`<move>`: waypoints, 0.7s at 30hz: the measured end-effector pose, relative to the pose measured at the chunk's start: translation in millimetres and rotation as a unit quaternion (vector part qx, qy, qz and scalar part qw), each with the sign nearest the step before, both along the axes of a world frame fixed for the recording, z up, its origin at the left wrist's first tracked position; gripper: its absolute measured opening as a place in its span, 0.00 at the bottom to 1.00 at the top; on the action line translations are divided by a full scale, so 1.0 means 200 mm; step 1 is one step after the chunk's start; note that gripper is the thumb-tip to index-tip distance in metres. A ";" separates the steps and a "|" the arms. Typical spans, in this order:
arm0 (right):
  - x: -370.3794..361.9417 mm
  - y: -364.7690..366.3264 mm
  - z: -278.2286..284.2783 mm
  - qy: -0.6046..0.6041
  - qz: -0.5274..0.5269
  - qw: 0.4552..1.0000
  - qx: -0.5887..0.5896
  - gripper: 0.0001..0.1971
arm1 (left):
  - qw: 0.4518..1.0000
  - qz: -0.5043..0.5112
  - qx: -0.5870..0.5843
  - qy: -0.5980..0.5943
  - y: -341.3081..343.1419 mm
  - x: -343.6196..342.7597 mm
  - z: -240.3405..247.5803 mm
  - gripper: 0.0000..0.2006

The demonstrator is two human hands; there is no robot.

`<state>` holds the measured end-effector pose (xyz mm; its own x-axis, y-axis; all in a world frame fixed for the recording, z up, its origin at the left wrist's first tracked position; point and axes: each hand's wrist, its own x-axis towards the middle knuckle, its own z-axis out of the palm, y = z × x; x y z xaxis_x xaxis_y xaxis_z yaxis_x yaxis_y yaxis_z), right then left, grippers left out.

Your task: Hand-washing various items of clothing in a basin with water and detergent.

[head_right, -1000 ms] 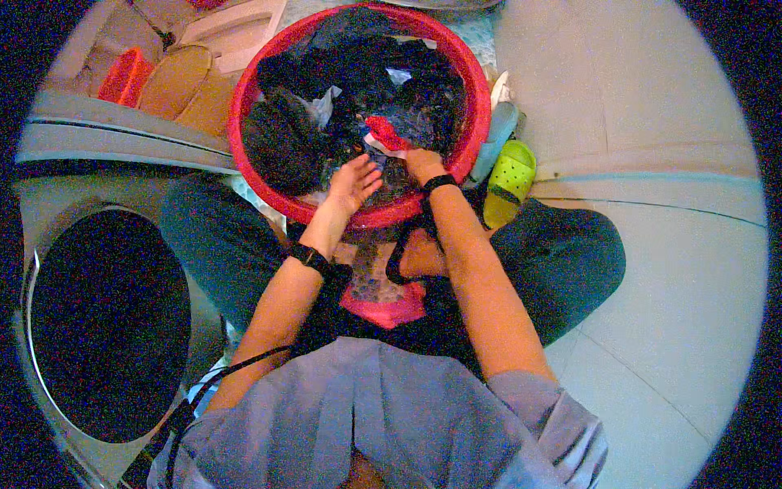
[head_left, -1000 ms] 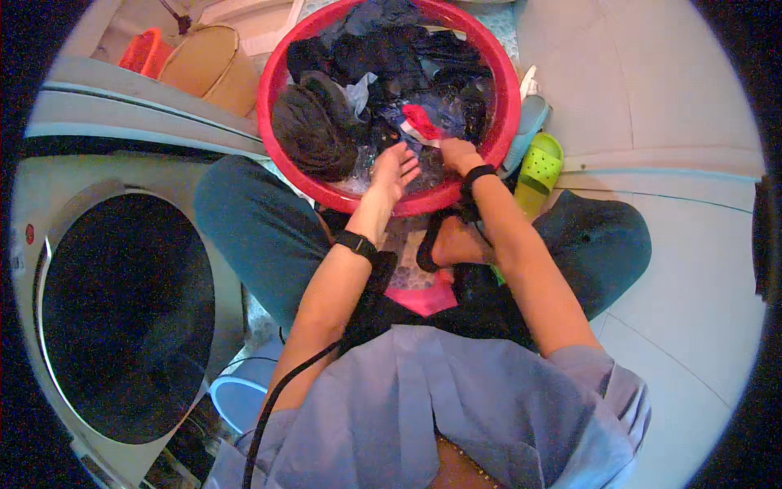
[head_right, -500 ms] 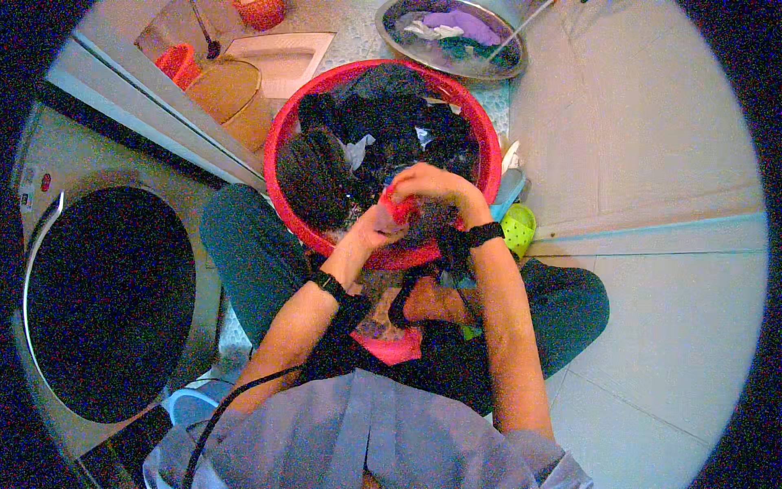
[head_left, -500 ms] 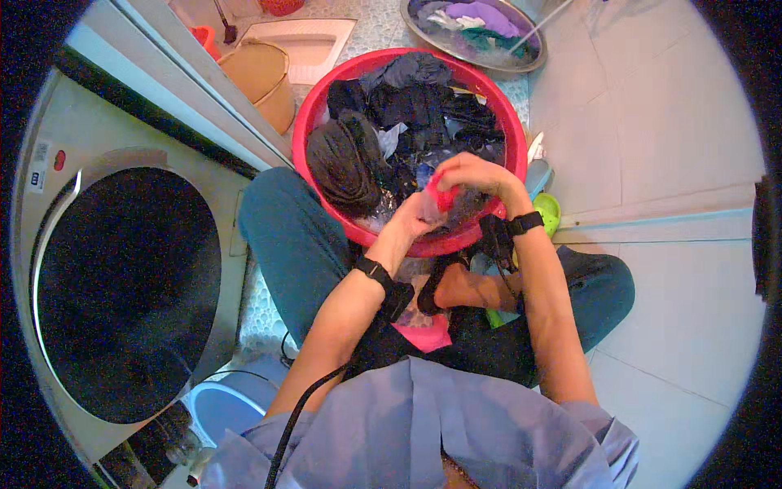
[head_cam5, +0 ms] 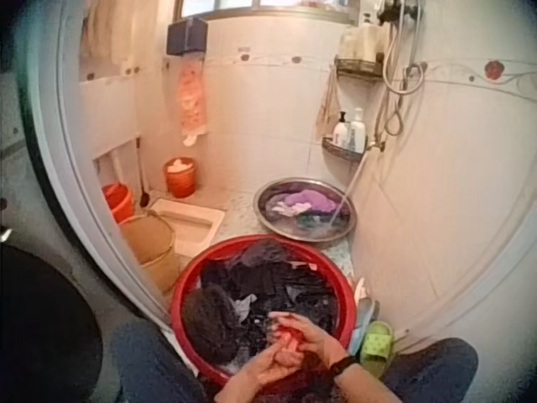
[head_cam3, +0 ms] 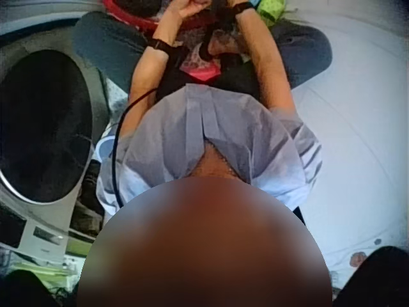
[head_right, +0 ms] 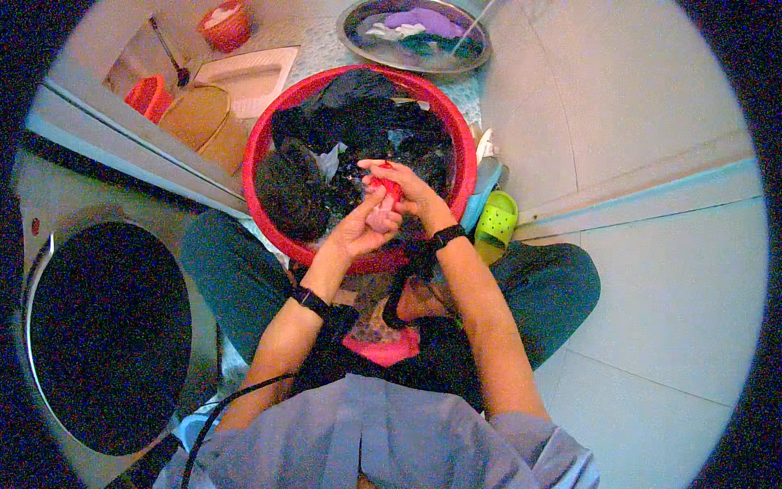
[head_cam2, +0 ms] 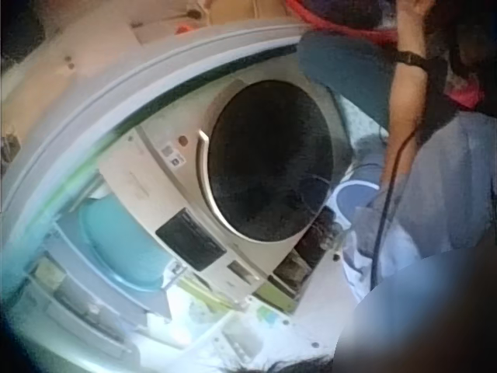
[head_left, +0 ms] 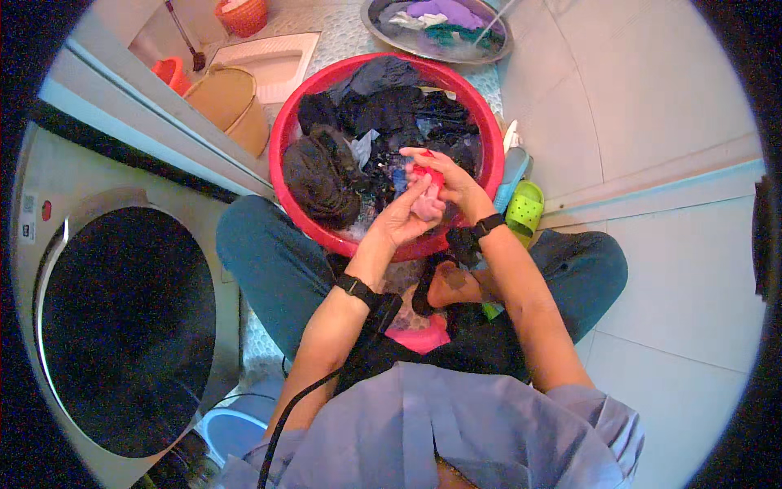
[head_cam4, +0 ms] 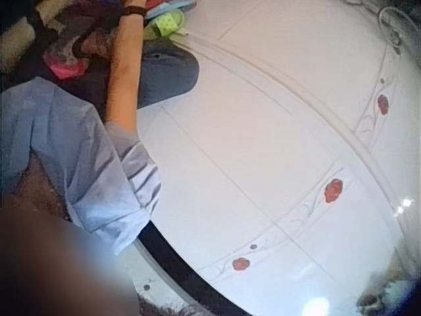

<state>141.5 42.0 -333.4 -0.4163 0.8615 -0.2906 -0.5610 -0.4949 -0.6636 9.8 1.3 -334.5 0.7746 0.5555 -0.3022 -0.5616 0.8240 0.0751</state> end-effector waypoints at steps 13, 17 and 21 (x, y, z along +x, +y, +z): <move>-0.13 0.05 -0.18 -0.437 -0.005 0.883 0.168 0.12 | 0.877 -0.085 0.239 0.409 -0.06 0.01 -0.07 0.08; -0.24 -0.02 -0.21 -0.574 -0.034 0.783 0.236 0.14 | 0.661 -0.081 0.417 0.619 -0.07 -0.04 -0.33 0.11; -0.10 -0.04 -0.37 -0.564 0.016 0.803 0.191 0.14 | 0.545 -0.067 0.463 0.695 -0.11 0.02 -0.32 0.18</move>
